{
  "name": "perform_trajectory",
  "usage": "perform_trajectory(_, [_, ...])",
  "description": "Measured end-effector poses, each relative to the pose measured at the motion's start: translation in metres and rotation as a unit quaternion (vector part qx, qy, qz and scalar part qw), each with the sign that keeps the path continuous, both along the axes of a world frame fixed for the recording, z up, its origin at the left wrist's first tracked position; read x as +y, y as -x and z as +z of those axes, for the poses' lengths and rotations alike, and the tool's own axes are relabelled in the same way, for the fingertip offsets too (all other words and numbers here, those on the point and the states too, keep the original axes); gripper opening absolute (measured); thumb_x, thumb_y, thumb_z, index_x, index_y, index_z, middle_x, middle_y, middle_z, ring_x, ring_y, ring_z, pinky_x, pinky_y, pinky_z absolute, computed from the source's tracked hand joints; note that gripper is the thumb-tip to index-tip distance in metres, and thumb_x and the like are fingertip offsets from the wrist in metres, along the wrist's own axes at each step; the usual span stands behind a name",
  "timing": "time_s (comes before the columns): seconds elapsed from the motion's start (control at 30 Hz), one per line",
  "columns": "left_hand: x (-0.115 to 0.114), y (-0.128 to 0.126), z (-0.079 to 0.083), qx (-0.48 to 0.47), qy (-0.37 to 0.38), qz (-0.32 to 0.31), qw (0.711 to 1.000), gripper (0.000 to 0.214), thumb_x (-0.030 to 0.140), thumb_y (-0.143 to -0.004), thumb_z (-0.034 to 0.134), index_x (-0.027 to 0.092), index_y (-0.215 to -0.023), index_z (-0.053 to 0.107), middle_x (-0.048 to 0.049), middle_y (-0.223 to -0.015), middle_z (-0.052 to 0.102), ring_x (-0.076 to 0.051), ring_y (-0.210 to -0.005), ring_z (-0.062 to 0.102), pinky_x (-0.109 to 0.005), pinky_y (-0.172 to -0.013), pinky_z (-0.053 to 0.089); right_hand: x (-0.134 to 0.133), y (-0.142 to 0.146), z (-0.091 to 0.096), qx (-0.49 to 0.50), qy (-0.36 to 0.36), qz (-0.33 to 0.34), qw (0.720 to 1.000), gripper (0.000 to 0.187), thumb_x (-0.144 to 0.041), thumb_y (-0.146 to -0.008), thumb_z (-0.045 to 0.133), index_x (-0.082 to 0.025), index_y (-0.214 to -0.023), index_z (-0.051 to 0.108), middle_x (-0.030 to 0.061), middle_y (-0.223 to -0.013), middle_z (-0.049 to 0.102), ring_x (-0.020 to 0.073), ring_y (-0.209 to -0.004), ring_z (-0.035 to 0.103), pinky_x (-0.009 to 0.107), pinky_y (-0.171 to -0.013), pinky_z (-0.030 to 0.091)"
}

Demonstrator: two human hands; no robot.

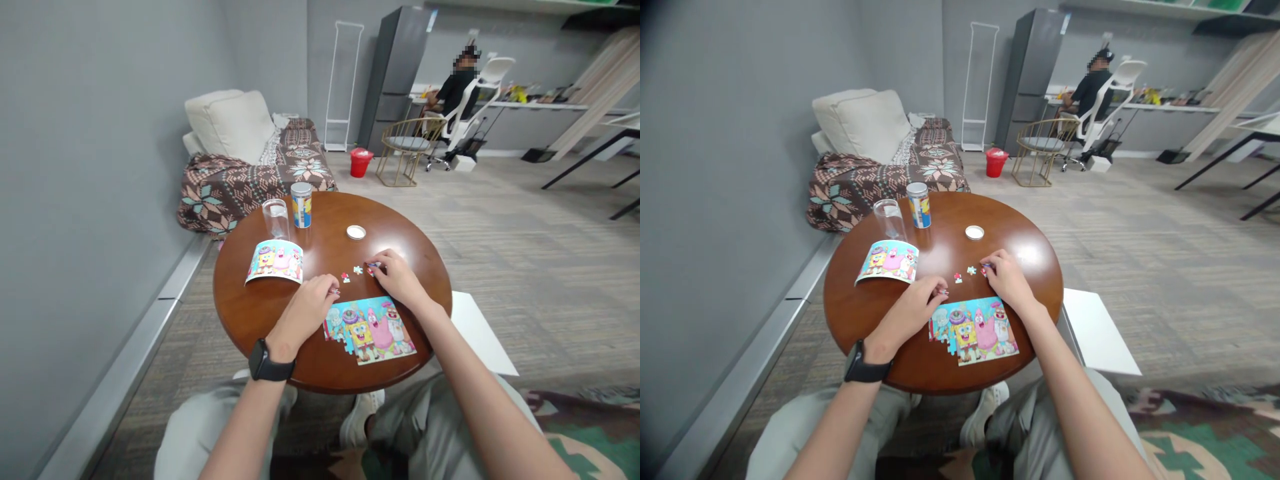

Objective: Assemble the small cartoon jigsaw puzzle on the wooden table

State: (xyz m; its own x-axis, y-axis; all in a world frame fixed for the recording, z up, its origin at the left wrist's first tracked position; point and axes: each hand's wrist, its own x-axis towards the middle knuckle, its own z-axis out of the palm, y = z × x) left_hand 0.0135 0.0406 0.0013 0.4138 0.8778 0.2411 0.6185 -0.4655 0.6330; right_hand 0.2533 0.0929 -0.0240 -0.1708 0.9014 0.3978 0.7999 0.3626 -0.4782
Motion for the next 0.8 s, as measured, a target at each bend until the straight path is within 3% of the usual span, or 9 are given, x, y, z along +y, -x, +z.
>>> perform_trajectory(0.1, [0.001, 0.001, 0.001, -0.032, 0.001, 0.008, 0.999, 0.010, 0.013, -0.092, 0.053, 0.019, -0.090, 0.061, -0.0027, -0.091, 0.069, -0.018, -0.086, 0.065, -0.032, -0.081, 0.051, -0.005, 0.007, 0.003, -0.020, -0.039, 0.017, 0.999, 0.027, -0.012, -0.086, 0.051, -0.019, -0.101, 0.072, 0.0122, -0.110, 0.065, 0.0275, -0.104, 0.062, 0.048, -0.096, 0.051])
perform_trajectory(0.2, [0.005, 0.003, -0.001, -0.051, -0.001, 0.012, 0.999, 0.018, 0.010, -0.092, 0.050, 0.019, -0.096, 0.066, -0.0036, -0.098, 0.071, -0.018, -0.092, 0.066, -0.032, -0.087, 0.052, -0.012, 0.016, 0.009, -0.035, -0.042, 0.108, 0.993, 0.033, -0.012, -0.089, 0.049, -0.022, -0.113, 0.069, 0.0109, -0.127, 0.064, 0.0289, -0.120, 0.057, 0.053, -0.102, 0.047])
perform_trajectory(0.27, [0.007, 0.004, -0.002, -0.060, -0.006, 0.018, 0.998, 0.023, 0.009, -0.092, 0.049, 0.020, -0.100, 0.067, -0.0039, -0.100, 0.071, -0.018, -0.094, 0.066, -0.033, -0.090, 0.053, -0.018, 0.022, 0.014, -0.036, -0.036, 0.150, 0.987, 0.035, -0.012, -0.090, 0.048, -0.024, -0.116, 0.068, 0.0092, -0.127, 0.066, 0.0280, -0.122, 0.057, 0.054, -0.103, 0.046])
perform_trajectory(0.53, [0.005, 0.004, -0.004, -0.064, -0.012, 0.013, 0.998, 0.024, 0.011, -0.094, 0.050, 0.019, -0.105, 0.069, -0.0057, -0.103, 0.068, -0.017, -0.097, 0.064, -0.032, -0.092, 0.052, -0.053, 0.041, 0.026, 0.001, -0.032, 0.184, 0.982, 0.034, -0.014, -0.091, 0.047, -0.027, -0.116, 0.067, 0.0079, -0.108, 0.072, 0.0267, -0.103, 0.065, 0.052, -0.093, 0.051])
perform_trajectory(0.8, [0.002, 0.003, 0.005, -0.072, 0.002, 0.000, 0.997, 0.022, 0.013, -0.095, 0.050, 0.019, -0.103, 0.069, -0.0051, -0.102, 0.069, -0.017, -0.097, 0.065, -0.031, -0.090, 0.053, -0.063, 0.049, 0.023, 0.034, -0.013, 0.211, 0.977, 0.038, -0.014, -0.090, 0.048, -0.029, -0.121, 0.065, 0.0068, -0.116, 0.070, 0.0275, -0.112, 0.062, 0.054, -0.100, 0.049])
